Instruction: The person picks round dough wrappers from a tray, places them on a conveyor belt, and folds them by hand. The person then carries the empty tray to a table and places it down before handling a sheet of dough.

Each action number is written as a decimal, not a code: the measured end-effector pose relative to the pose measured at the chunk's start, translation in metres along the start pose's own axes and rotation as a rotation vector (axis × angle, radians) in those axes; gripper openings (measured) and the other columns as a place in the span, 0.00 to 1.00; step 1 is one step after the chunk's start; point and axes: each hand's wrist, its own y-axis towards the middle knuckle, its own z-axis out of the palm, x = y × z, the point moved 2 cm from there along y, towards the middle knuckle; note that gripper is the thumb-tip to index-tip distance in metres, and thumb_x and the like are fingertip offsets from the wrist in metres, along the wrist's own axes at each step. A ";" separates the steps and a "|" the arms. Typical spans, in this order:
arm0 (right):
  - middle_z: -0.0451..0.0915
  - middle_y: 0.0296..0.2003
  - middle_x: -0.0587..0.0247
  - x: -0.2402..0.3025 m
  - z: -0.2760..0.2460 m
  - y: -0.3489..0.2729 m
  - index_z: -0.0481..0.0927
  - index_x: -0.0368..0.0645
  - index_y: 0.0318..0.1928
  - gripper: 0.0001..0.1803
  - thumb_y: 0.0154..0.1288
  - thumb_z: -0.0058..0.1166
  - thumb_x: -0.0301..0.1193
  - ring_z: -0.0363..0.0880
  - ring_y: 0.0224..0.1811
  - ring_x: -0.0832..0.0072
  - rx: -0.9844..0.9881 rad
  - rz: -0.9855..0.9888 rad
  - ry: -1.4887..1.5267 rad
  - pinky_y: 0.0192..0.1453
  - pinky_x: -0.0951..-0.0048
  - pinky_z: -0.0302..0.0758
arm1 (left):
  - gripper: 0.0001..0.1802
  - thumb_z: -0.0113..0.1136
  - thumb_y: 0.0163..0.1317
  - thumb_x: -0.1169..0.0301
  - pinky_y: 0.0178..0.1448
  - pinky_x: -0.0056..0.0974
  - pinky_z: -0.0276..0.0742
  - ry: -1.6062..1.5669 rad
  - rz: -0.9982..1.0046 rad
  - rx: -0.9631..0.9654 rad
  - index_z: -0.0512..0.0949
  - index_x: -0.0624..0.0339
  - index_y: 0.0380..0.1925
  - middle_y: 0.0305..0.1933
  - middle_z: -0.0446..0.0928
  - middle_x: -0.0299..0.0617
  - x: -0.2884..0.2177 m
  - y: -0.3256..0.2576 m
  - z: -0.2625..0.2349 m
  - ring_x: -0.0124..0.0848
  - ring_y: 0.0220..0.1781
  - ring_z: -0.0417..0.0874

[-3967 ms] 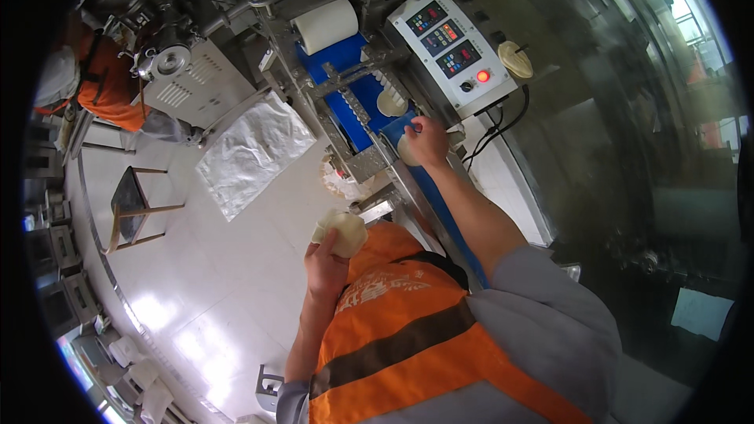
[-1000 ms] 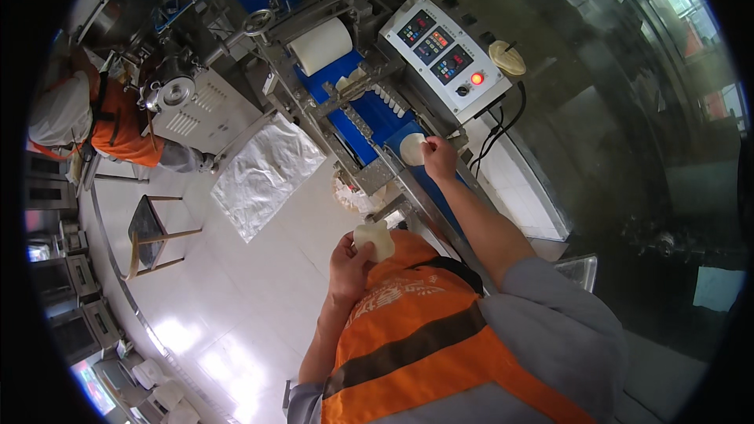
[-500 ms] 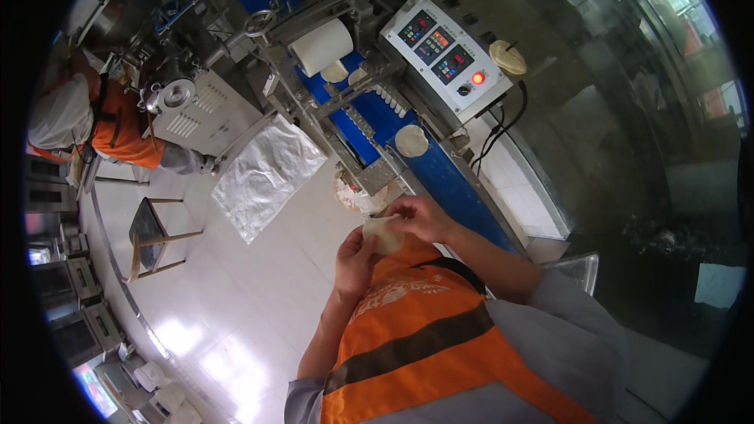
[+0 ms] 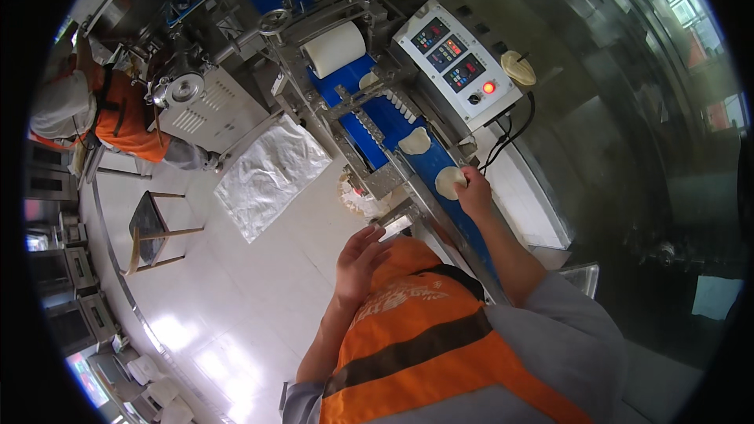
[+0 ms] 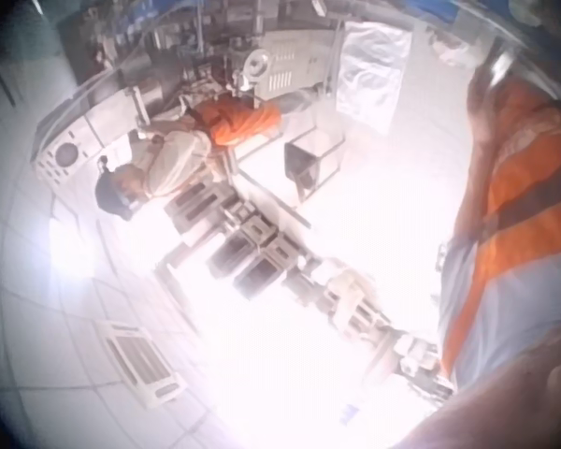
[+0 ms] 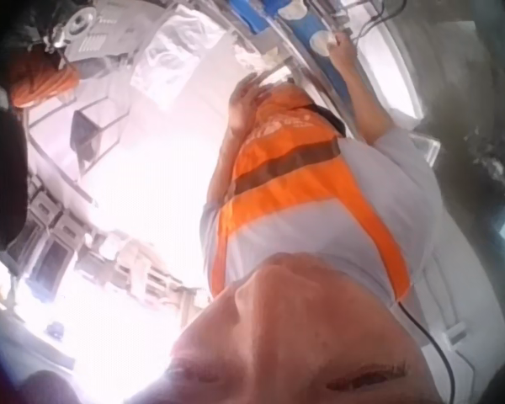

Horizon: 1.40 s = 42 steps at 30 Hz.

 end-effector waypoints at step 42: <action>0.81 0.58 0.56 0.269 0.187 0.320 0.81 0.51 0.60 0.25 0.64 0.45 0.22 0.80 0.59 0.57 0.961 -0.389 -0.598 0.61 0.61 0.76 | 0.17 0.51 0.71 0.82 0.59 0.38 0.80 -0.441 0.099 -0.289 0.72 0.61 0.58 0.58 0.78 0.46 -0.059 0.010 -0.103 0.36 0.56 0.83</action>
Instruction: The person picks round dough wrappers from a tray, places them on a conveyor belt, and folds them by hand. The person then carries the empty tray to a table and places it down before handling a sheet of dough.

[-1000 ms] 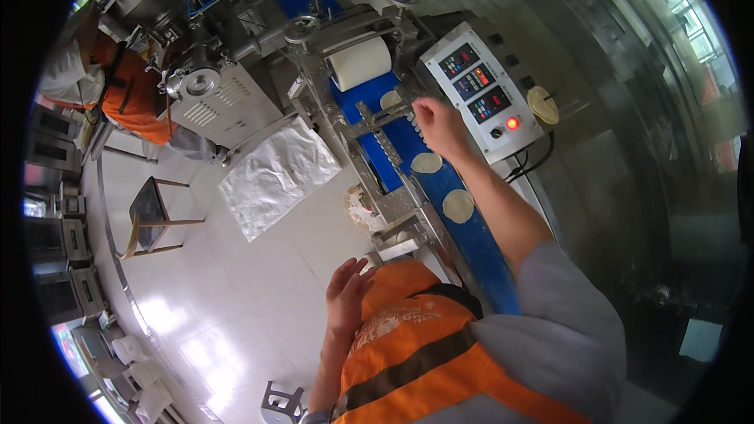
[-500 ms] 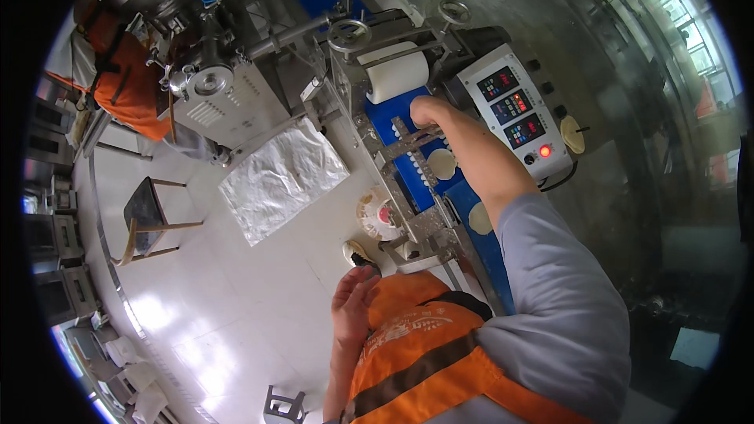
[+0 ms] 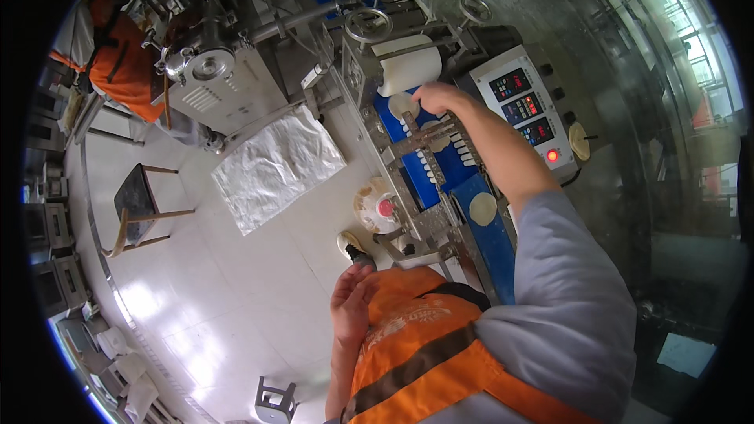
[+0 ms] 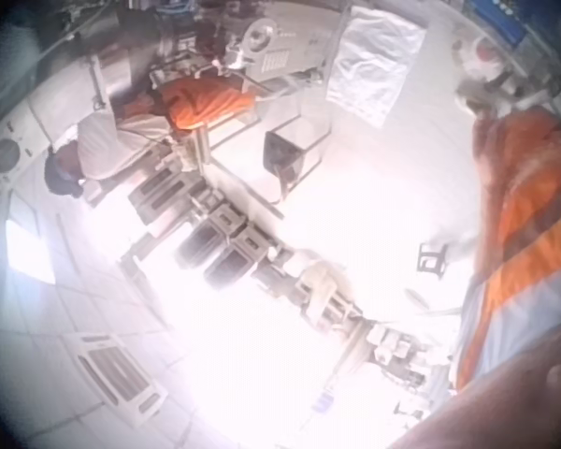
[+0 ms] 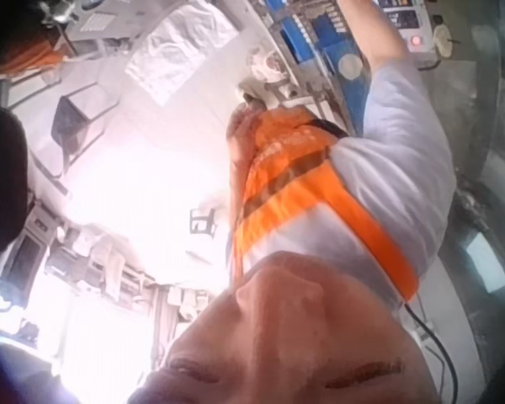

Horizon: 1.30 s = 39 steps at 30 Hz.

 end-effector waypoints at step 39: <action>0.77 0.20 0.65 0.123 0.295 -0.623 0.84 0.43 0.41 0.06 0.65 0.64 0.30 0.71 0.19 0.81 -0.985 0.706 1.056 0.25 0.75 0.68 | 0.13 0.55 0.67 0.78 0.50 0.37 0.80 0.724 -0.658 0.509 0.74 0.59 0.51 0.48 0.79 0.41 0.140 -0.010 0.027 0.34 0.46 0.81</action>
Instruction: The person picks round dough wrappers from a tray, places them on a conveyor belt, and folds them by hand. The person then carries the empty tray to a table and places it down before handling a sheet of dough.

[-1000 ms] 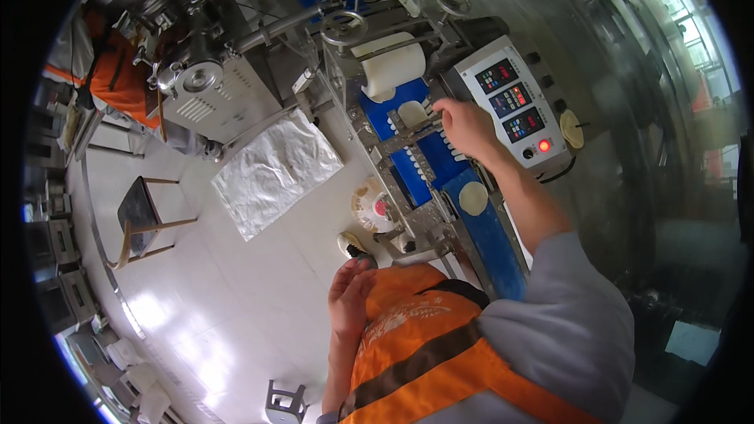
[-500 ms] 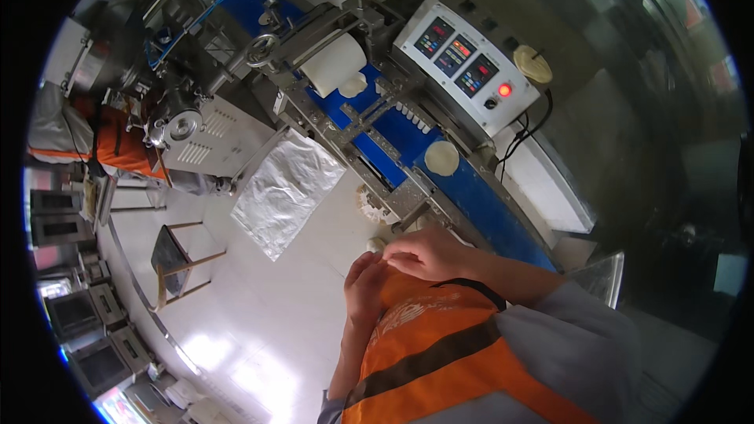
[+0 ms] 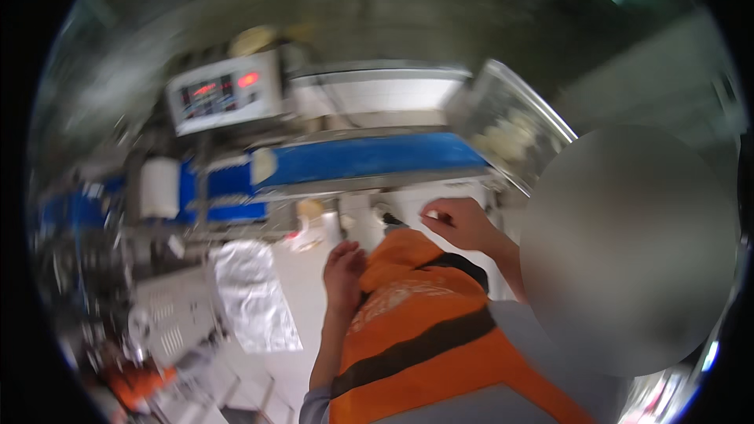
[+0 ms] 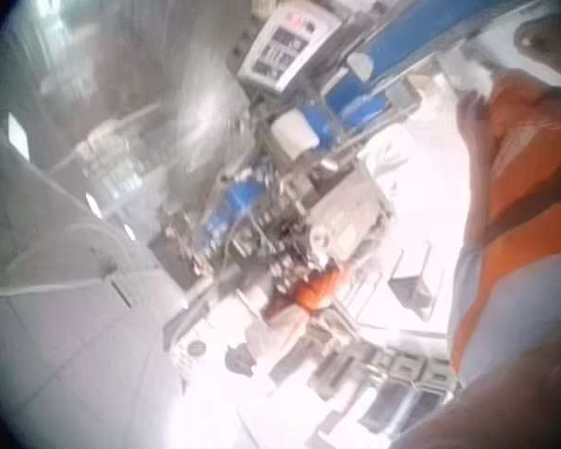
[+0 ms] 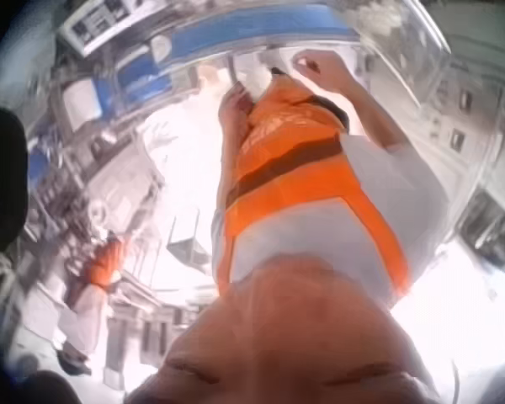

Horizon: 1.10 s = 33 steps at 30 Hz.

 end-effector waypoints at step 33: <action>0.79 0.53 0.50 -0.507 -0.236 0.017 0.74 0.37 0.63 0.32 0.58 0.68 0.33 0.81 0.51 0.54 -0.683 0.596 0.837 0.48 0.50 0.80 | 0.15 0.54 0.70 0.71 0.56 0.37 0.78 0.128 0.064 -0.057 0.74 0.61 0.55 0.53 0.79 0.41 0.149 0.029 0.160 0.33 0.52 0.82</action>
